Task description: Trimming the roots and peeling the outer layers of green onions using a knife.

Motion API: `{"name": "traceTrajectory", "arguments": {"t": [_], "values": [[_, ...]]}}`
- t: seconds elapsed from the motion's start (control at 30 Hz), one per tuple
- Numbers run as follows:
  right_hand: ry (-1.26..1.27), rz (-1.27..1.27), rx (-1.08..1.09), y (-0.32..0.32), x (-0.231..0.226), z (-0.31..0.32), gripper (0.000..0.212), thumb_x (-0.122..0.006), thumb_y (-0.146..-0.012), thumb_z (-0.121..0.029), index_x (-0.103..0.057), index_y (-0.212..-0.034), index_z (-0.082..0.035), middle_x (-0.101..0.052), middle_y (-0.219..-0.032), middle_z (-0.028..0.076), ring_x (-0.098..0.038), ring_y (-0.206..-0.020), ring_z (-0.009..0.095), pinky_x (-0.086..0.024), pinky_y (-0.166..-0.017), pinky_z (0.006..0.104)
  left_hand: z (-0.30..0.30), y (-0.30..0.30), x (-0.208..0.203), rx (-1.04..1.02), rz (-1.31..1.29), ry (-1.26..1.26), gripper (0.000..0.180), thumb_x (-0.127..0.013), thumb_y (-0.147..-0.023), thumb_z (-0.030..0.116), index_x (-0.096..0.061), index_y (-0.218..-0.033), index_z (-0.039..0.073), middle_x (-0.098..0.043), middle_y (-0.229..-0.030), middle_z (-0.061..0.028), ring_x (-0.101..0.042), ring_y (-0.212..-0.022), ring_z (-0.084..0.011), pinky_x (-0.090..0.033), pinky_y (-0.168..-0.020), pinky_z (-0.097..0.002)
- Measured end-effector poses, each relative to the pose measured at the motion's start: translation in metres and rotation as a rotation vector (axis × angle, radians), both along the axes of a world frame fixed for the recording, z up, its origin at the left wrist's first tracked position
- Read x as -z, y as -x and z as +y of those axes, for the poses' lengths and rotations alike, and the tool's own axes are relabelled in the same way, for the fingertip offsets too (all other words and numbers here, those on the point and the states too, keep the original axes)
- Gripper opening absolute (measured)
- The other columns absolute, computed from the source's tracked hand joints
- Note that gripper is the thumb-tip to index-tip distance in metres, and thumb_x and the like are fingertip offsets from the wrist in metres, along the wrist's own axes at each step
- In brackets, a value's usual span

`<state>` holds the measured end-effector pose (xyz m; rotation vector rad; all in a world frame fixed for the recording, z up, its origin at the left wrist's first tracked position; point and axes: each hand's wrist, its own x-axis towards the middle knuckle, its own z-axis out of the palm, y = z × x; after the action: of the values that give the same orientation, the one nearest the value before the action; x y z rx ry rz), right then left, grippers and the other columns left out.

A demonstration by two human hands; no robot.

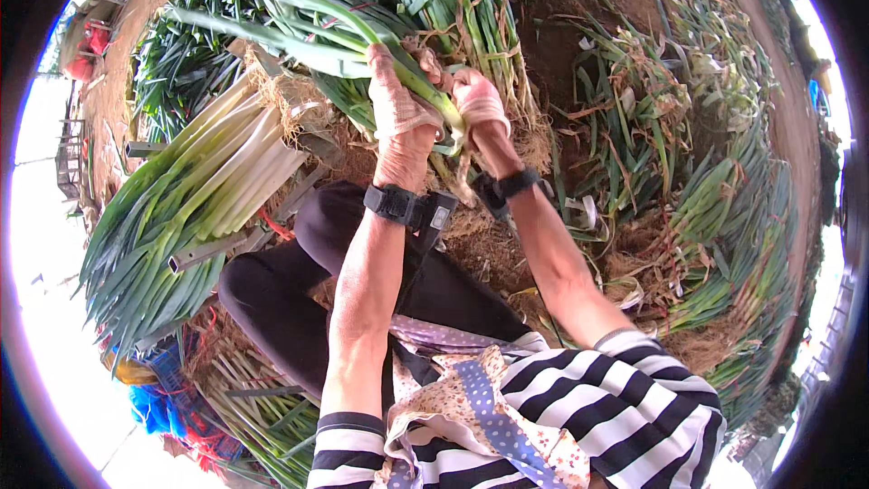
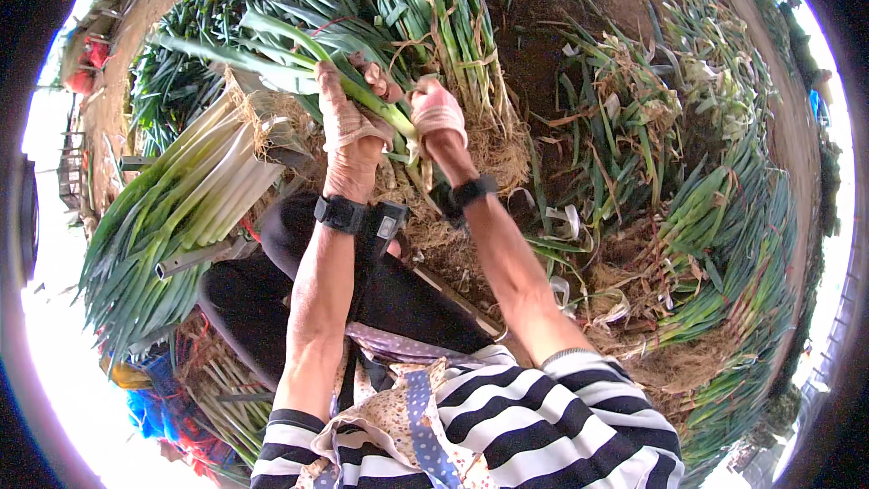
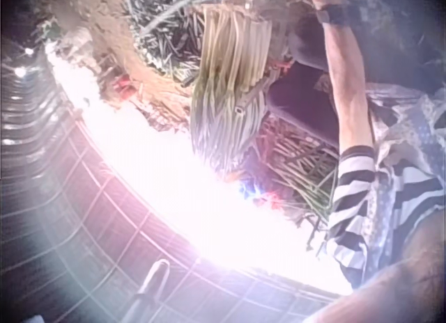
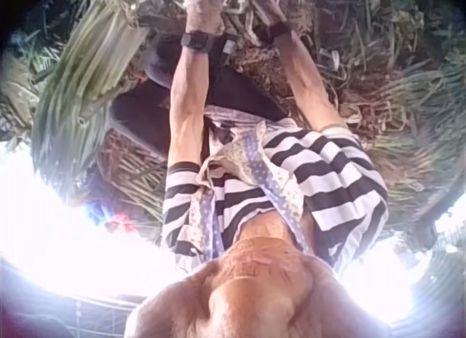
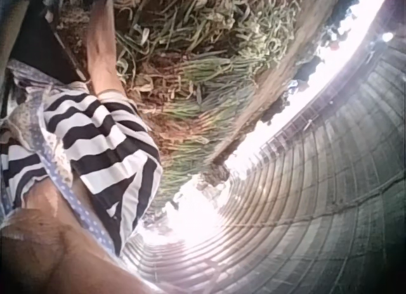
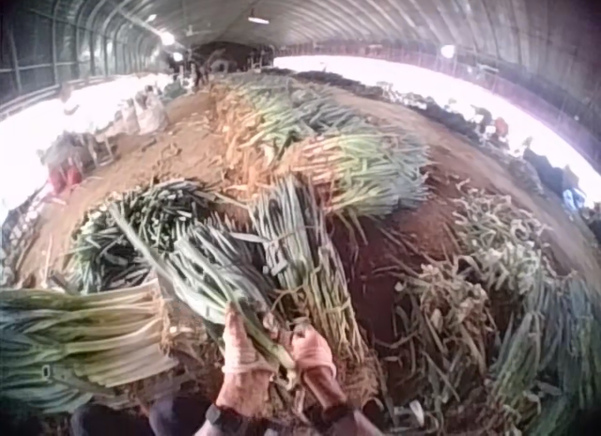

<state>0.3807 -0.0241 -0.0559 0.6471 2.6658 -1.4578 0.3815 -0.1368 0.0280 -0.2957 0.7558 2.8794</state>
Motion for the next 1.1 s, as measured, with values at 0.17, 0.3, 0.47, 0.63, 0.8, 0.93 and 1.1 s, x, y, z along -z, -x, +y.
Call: {"name": "traceTrajectory", "arguments": {"t": [0.17,0.3,0.47,0.63,0.8,0.93,1.1], "values": [[0.375,0.089,0.073,-0.01,-0.014,0.011,0.015,-0.05,-0.086,-0.018,-0.061,-0.091,-0.009,-0.054,-0.06,0.0,-0.047,-0.045,0.01,-0.038,-0.04,0.0243,-0.019,0.011,-0.007,0.034,0.087,-0.035,0.046,-0.044,-0.084,0.056,-0.047,-0.082,0.01,-0.042,-0.055,-0.001,-0.04,-0.049,-0.014,-0.032,-0.045,-0.0268],[0.349,0.068,-0.042,-0.048,-0.06,0.018,0.021,-0.052,-0.087,-0.013,-0.059,-0.106,-0.009,-0.063,-0.081,0.001,-0.052,-0.058,0.009,-0.045,-0.054,0.024,-0.029,0.009,-0.007,0.117,0.093,-0.111,0.05,-0.043,-0.083,0.061,-0.047,-0.079,0.011,-0.042,-0.054,0.0006,-0.038,-0.045,-0.0124,-0.028,-0.042,-0.0254],[0.249,0.452,-0.406,-0.069,-0.079,0.018,0.031,-0.057,-0.081,-0.01,-0.057,-0.112,-0.004,-0.061,-0.097,0.006,-0.055,-0.082,0.012,-0.045,-0.074,0.0263,-0.03,0.01,-0.012,0.174,0.073,-0.189,0.058,-0.04,-0.078,0.069,-0.048,-0.077,0.012,-0.038,-0.049,0.0023,-0.032,-0.037,-0.0095,-0.022,-0.036,-0.0233],[-0.089,0.417,-0.537,-0.066,-0.091,0.008,0.032,-0.061,-0.078,-0.012,-0.057,-0.108,0.002,-0.06,-0.091,0.006,-0.057,-0.086,0.013,-0.045,-0.075,0.0266,-0.033,0.004,-0.015,0.287,0.12,-0.207,0.065,-0.039,-0.071,0.076,-0.049,-0.075,0.011,-0.035,-0.046,0.0032,-0.026,-0.033,-0.008,-0.019,-0.032,-0.0224],[0.45,0.051,-0.436,-0.07,-0.083,0.008,0.024,-0.063,-0.075,-0.013,-0.062,-0.091,0.004,-0.06,-0.076,0.004,-0.055,-0.07,0.009,-0.044,-0.065,0.0239,-0.038,-0.004,-0.02,0.42,0.067,-0.173,0.071,-0.035,-0.07,0.078,-0.051,-0.076,0.009,-0.032,-0.044,0.0034,-0.024,-0.033,-0.0069,-0.019,-0.032,-0.022],[0.488,-0.106,-0.142,-0.083,-0.051,0.016,0.013,-0.062,-0.077,-0.012,-0.065,-0.081,0.001,-0.06,-0.07,-0.001,-0.05,-0.059,0.004,-0.041,-0.054,0.0195,-0.033,-0.005,-0.02,0.488,0.152,-0.12,0.074,-0.035,-0.07,0.077,-0.052,-0.077,0.006,-0.032,-0.041,0.003,-0.025,-0.03,-0.007,-0.021,-0.03,-0.0214],[0.253,-0.4,0.007,-0.118,-0.007,0.041,0.021,-0.064,-0.074,-0.021,-0.066,-0.083,-0.002,-0.062,-0.066,0.002,-0.051,-0.058,0.008,-0.043,-0.053,0.0238,-0.031,-0.005,-0.013,0.504,0.15,-0.11,0.072,-0.034,-0.074,0.074,-0.053,-0.079,0.006,-0.035,-0.041,0.0022,-0.026,-0.029,-0.0077,-0.022,-0.03,-0.0211]]}}
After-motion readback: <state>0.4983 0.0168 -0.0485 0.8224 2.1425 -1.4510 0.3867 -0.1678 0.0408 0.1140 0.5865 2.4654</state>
